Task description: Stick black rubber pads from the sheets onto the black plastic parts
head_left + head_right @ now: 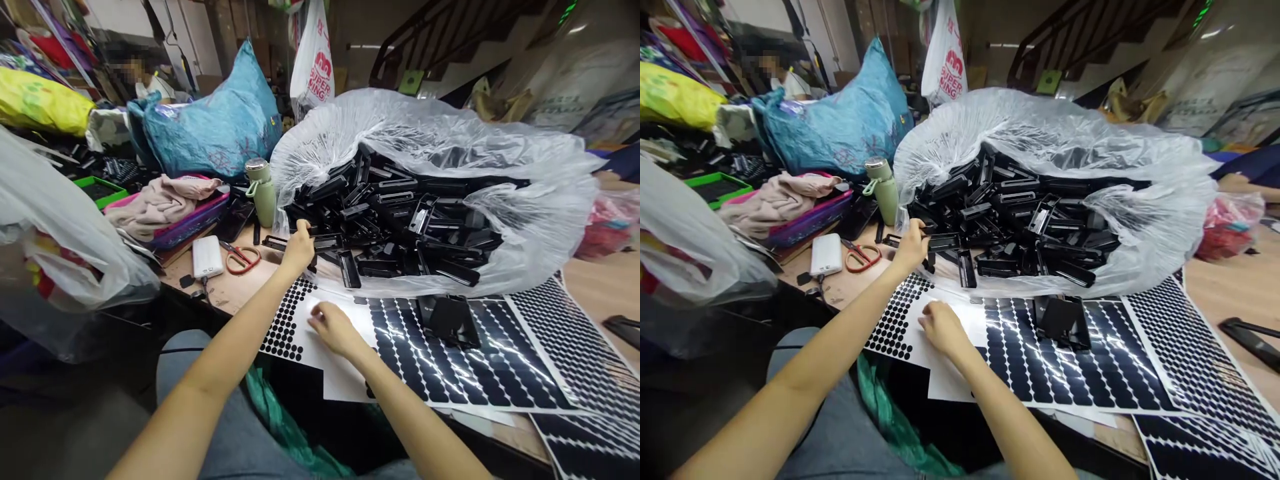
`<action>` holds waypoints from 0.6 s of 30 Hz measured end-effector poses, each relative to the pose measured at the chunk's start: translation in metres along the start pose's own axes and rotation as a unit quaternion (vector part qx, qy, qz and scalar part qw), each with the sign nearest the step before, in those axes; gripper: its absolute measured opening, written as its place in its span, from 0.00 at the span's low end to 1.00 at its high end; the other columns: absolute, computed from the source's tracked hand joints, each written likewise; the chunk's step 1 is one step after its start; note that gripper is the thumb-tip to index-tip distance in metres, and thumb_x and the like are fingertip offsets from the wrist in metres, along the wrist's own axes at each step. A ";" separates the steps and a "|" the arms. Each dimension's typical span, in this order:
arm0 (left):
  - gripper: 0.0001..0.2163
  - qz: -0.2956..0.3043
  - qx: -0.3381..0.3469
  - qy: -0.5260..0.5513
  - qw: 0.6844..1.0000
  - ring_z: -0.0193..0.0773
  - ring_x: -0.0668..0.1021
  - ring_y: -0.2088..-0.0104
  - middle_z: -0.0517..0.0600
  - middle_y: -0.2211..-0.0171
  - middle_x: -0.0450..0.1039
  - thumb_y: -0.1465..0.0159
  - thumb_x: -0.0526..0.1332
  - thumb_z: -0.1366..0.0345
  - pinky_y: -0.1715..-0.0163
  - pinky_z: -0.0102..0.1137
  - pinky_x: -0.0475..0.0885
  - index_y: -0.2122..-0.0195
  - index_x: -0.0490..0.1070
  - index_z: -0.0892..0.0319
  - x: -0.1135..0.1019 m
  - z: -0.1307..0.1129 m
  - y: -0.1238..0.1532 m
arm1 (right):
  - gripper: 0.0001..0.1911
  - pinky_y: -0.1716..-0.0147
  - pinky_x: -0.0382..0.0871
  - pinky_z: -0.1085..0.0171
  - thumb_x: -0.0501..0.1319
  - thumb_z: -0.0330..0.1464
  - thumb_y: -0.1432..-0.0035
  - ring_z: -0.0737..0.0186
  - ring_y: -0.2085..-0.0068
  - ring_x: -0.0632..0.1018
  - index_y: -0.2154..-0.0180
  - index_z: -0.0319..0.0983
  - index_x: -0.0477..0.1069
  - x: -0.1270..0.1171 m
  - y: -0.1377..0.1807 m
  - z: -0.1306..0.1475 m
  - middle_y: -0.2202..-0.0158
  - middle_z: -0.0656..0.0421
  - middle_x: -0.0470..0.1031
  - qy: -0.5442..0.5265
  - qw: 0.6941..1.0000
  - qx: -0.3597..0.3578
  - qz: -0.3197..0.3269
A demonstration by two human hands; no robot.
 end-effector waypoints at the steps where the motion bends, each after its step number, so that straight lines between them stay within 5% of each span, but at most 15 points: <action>1: 0.17 -0.005 -0.028 0.046 0.999 0.42 0.72 0.60 0.56 0.62 0.69 0.42 0.51 0.74 0.58 0.36 0.64 0.50 0.56 0.64 -0.006 0.008 0.002 | 0.05 0.64 0.63 0.66 0.56 0.31 0.47 0.61 0.63 0.72 0.66 0.39 0.67 0.005 -0.014 -0.001 0.64 0.56 0.71 0.031 0.999 0.021 0.003; 5: 0.14 0.020 -0.103 0.190 0.976 0.39 0.71 0.60 0.52 0.61 0.68 0.48 0.52 0.77 0.60 0.32 0.65 0.62 0.67 0.58 -0.015 0.028 0.021 | 0.10 0.63 0.62 0.61 0.50 0.28 0.44 0.54 0.60 0.72 0.61 0.31 0.65 0.004 -0.053 -0.013 0.59 0.44 0.68 0.079 0.989 0.113 -0.051; 8: 0.10 0.079 -0.148 0.246 0.955 0.33 0.71 0.75 0.49 0.73 0.69 0.49 0.51 0.75 0.75 0.27 0.66 0.72 0.70 0.60 -0.011 0.038 0.044 | 0.11 0.64 0.61 0.61 0.50 0.26 0.44 0.52 0.60 0.72 0.59 0.29 0.64 0.005 -0.061 -0.020 0.57 0.40 0.66 0.090 0.982 0.151 -0.068; 13: 0.08 0.147 -0.191 0.320 0.916 0.29 0.65 0.86 0.44 0.85 0.62 0.47 0.57 0.64 0.85 0.24 0.59 0.77 0.68 0.64 -0.009 0.044 0.095 | 0.06 0.64 0.61 0.63 0.52 0.26 0.46 0.55 0.60 0.72 0.66 0.32 0.66 0.000 -0.058 -0.023 0.62 0.44 0.70 0.066 0.983 0.157 -0.065; 18: 0.13 0.125 -0.245 0.426 0.862 0.32 0.73 0.75 0.50 0.75 0.72 0.49 0.62 0.59 0.75 0.25 0.68 0.70 0.71 0.65 -0.015 0.046 0.136 | 0.08 0.69 0.62 0.66 0.51 0.33 0.44 0.63 0.68 0.72 0.72 0.37 0.64 -0.026 -0.018 -0.009 0.72 0.57 0.71 -0.007 0.993 0.102 -0.057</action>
Point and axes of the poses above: each hand's wrist, its own y-axis away from the middle knuckle, its own x-axis out of the palm, z = x × y, the point moved 10 cm from there along -y, towards the middle knuckle
